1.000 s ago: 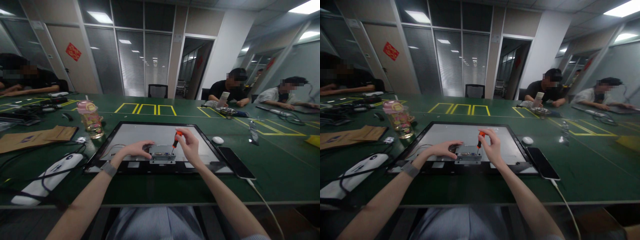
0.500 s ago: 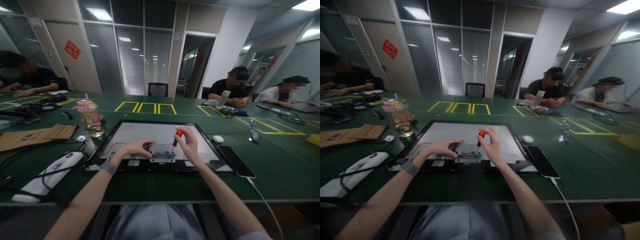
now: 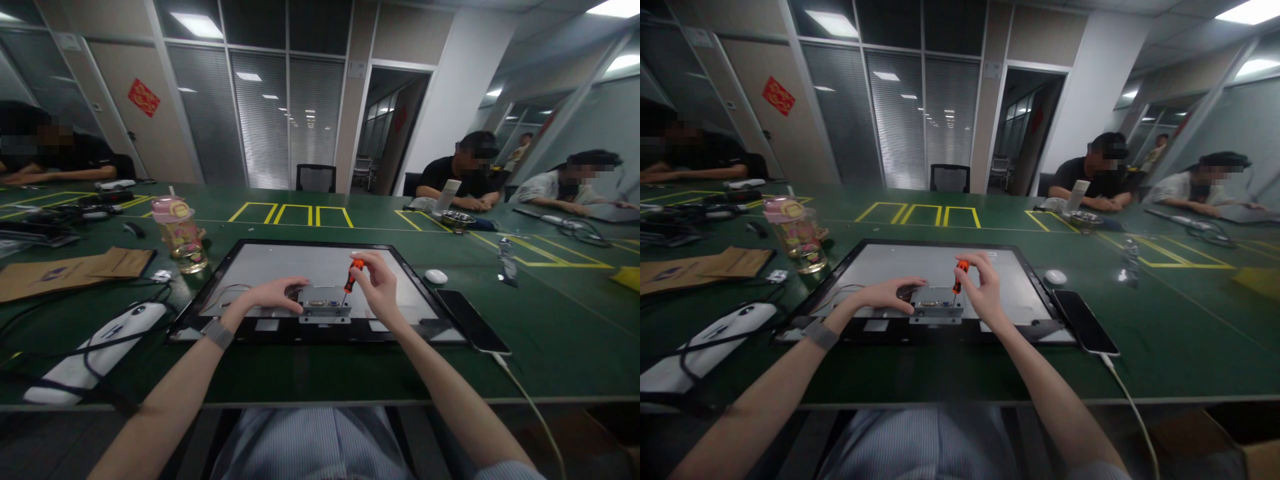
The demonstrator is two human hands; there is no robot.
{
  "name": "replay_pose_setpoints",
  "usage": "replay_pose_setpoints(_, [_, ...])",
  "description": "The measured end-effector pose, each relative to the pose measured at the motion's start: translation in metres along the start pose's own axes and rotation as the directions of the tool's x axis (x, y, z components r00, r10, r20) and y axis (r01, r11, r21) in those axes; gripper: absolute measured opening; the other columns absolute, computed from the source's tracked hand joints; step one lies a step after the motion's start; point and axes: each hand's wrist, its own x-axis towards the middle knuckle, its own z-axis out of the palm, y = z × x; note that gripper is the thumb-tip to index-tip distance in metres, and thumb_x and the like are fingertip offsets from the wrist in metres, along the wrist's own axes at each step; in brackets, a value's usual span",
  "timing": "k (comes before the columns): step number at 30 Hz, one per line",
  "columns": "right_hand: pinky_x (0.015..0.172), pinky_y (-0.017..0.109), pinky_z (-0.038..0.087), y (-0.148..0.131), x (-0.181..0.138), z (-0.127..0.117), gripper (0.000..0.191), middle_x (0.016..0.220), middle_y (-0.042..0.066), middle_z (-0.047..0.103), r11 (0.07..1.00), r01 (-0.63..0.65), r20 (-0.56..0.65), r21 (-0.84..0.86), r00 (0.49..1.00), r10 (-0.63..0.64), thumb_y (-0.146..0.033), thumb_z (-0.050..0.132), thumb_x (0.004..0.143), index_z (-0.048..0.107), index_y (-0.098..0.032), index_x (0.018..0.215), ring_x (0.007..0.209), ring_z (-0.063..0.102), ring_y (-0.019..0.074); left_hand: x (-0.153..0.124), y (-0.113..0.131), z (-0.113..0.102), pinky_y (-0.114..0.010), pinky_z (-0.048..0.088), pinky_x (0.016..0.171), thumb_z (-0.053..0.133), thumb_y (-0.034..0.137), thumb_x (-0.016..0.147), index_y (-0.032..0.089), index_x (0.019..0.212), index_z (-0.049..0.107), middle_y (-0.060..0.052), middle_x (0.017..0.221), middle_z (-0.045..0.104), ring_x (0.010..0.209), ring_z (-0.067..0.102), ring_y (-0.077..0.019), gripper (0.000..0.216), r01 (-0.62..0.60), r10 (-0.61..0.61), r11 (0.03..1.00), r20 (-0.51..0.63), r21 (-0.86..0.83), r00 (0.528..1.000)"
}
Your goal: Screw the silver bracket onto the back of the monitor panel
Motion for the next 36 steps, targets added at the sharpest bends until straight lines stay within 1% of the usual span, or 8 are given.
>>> replay_pose_setpoints(5, [0.083,0.039,0.049,-0.004,-0.003,-0.001,0.024,0.102,0.007,0.064,0.991,-0.067,0.08,0.116,0.995,0.058,-0.026,0.045,0.09,0.061,-0.025,0.108,0.09,0.063,0.0199,0.0,-0.002,0.0,-0.038,0.024,0.112,0.075,0.048,0.062,0.024,0.129,0.046,-0.006,0.146,0.035,0.134,0.032,-0.0262,0.077,0.004,-0.004,1.0,-0.001,-0.018,1.0])
replay_pose_setpoints(13, [0.076,0.034,0.047,-0.001,0.002,0.0,0.015,0.087,0.003,0.057,0.998,-0.004,-0.003,0.069,1.0,0.005,-0.022,0.066,0.076,0.065,-0.024,0.091,0.082,0.055,0.0168,0.001,-0.002,0.0,-0.039,0.024,0.112,0.074,0.048,0.063,0.024,0.131,0.045,-0.006,0.147,0.034,0.134,0.031,-0.0257,0.078,-0.002,0.003,1.0,0.015,-0.021,1.0])
replay_pose_setpoints(16, [0.07,0.031,0.047,-0.004,0.004,-0.002,0.005,0.084,0.002,0.056,0.984,-0.059,0.033,0.17,0.998,0.054,-0.025,0.065,0.078,0.065,-0.023,0.082,0.08,0.055,0.016,0.001,-0.004,0.0,-0.039,0.024,0.111,0.074,0.048,0.063,0.025,0.131,0.044,-0.006,0.147,0.033,0.135,0.031,-0.0256,0.077,-0.018,0.018,1.0,0.016,-0.014,1.0])
replay_pose_setpoints(19, [0.069,0.031,0.048,-0.004,0.004,-0.002,0.011,0.082,0.003,0.06,0.941,-0.176,0.113,0.288,0.982,0.149,-0.03,0.056,0.085,0.065,-0.024,0.088,0.078,0.058,0.016,0.001,-0.005,0.0,-0.038,0.024,0.112,0.074,0.048,0.063,0.024,0.131,0.045,-0.006,0.146,0.034,0.135,0.031,-0.0253,0.077,-0.019,0.019,1.0,0.009,-0.012,1.0])
replay_pose_setpoints(24, [0.079,0.034,0.048,-0.002,0.006,0.0,0.016,0.086,0.003,0.063,0.84,-0.265,0.173,0.474,0.963,0.206,-0.033,0.053,0.087,0.065,-0.025,0.091,0.084,0.06,0.0171,0.002,-0.007,0.0,-0.037,0.022,0.113,0.074,0.047,0.063,0.025,0.13,0.045,-0.005,0.146,0.035,0.134,0.032,-0.0243,0.077,-0.026,0.026,1.0,0.007,-0.013,1.0])
replay_pose_setpoints(29, [0.087,0.034,0.046,-0.002,0.007,0.0,0.007,0.087,0.001,0.059,0.82,-0.296,0.162,0.489,0.955,0.248,-0.03,0.065,0.078,0.069,-0.026,0.082,0.085,0.057,0.0156,0.001,-0.006,0.0,-0.038,0.024,0.112,0.074,0.048,0.063,0.025,0.13,0.045,-0.005,0.146,0.035,0.134,0.032,-0.0251,0.077,-0.016,0.016,1.0,0.011,-0.008,1.0])
replay_pose_setpoints(33, [0.086,0.037,0.046,-0.002,0.008,0.001,0.016,0.081,0.001,0.06,0.75,-0.356,0.209,0.557,0.935,0.288,-0.033,0.058,0.083,0.065,-0.026,0.095,0.079,0.058,0.0155,0.0,-0.004,0.0,-0.038,0.024,0.112,0.074,0.049,0.063,0.024,0.131,0.044,-0.006,0.146,0.035,0.134,0.032,-0.0253,0.078,0.004,-0.004,1.0,0.007,0.001,1.0])
replay_pose_setpoints(36, [0.089,0.039,0.045,0.001,0.008,0.001,0.015,0.085,0.002,0.062,0.765,-0.324,0.176,0.557,0.946,0.272,-0.036,0.054,0.085,0.063,-0.025,0.087,0.085,0.059,0.0169,0.0,-0.003,-0.001,-0.038,0.022,0.112,0.074,0.049,0.064,0.024,0.131,0.044,-0.006,0.146,0.035,0.134,0.031,-0.0255,0.078,-0.004,0.004,1.0,0.006,0.005,1.0])
